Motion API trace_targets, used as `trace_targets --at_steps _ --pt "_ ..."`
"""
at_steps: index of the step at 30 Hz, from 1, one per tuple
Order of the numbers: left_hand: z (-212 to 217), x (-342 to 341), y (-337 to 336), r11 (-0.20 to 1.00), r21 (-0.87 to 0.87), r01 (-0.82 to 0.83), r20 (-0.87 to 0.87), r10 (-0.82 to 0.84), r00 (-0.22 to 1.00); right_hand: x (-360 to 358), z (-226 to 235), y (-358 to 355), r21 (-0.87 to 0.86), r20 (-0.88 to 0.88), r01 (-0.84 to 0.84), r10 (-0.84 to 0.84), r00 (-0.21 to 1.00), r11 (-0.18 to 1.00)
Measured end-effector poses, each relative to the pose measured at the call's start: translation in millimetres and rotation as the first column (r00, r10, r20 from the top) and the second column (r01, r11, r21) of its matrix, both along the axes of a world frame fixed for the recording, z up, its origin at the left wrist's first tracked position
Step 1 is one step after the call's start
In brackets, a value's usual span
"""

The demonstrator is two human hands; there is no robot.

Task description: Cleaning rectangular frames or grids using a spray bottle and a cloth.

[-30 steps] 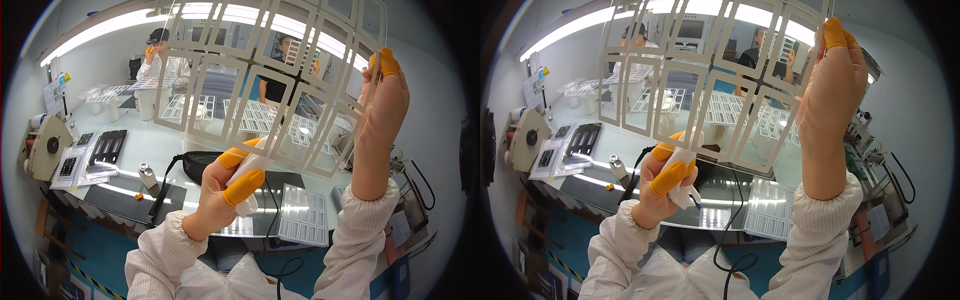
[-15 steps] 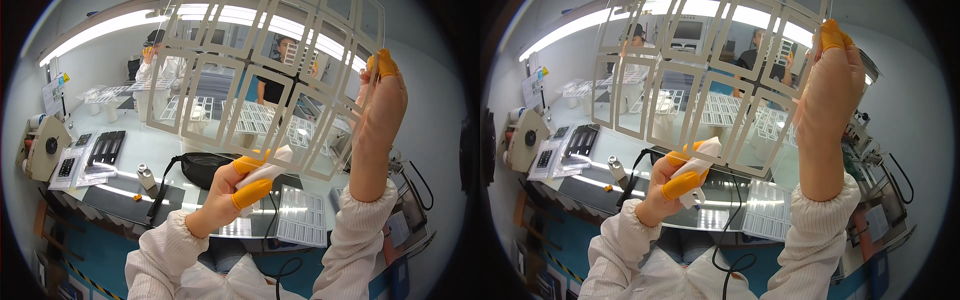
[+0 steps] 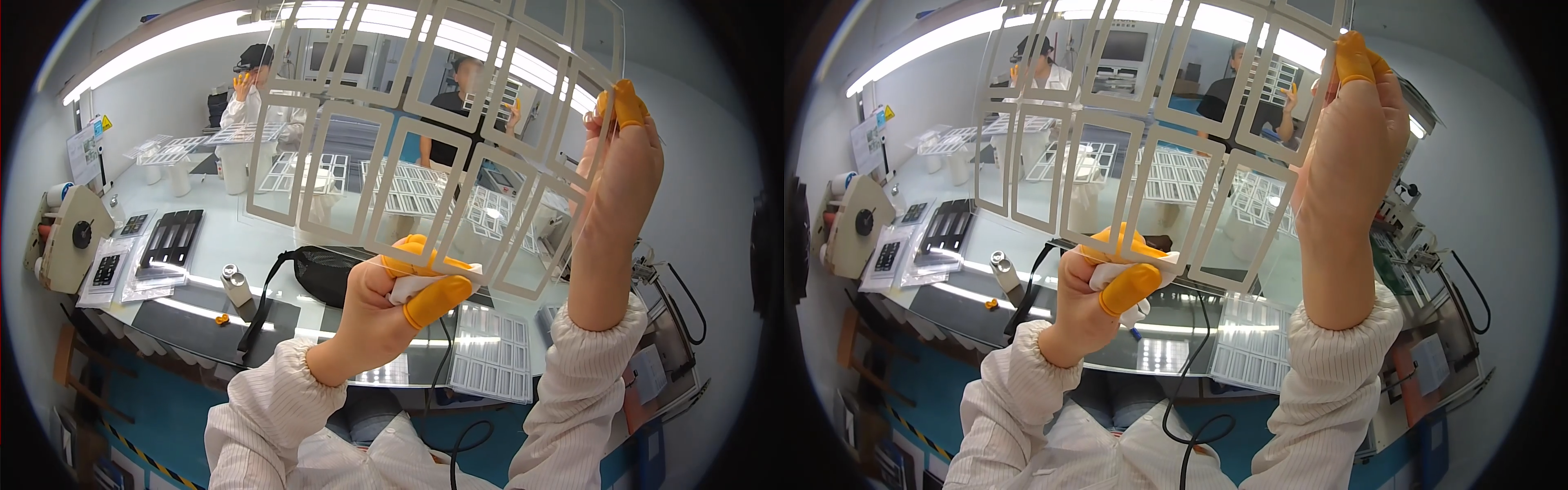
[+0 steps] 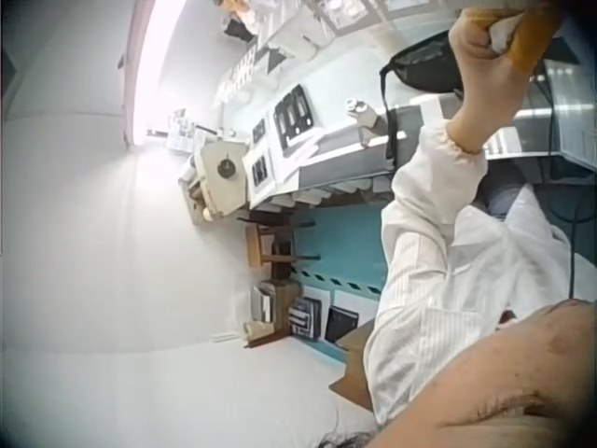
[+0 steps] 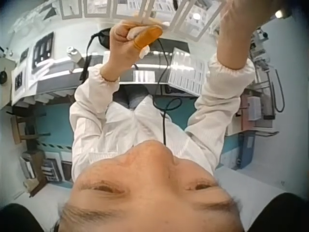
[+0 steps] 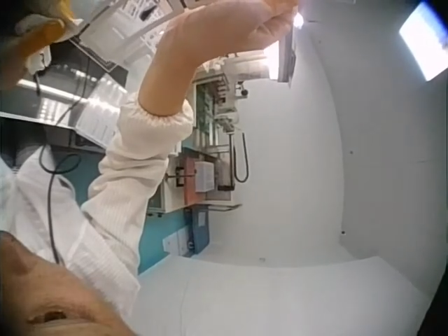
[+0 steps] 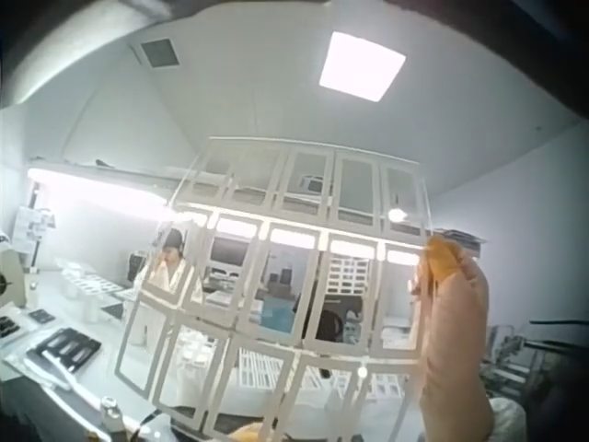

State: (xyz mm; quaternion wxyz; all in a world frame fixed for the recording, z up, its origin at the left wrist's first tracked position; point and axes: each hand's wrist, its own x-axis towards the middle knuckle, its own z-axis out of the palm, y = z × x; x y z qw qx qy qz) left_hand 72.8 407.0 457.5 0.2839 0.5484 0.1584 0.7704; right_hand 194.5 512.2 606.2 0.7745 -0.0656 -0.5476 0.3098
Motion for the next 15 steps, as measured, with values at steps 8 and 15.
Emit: trace_targets --at_steps 8,15 --pt "-4.3 -2.9 -3.3 0.996 0.012 -0.093 -0.149 0.094 0.984 1.7 2.8 -3.1 0.041 -0.011 0.017 -0.016 1.000 0.999" --pt "-21.0 -15.2 6.3 0.984 -0.092 0.149 -0.158 -0.163 0.974 -3.3 4.1 -15.9 0.093 -0.005 -0.004 0.004 1.000 0.996"
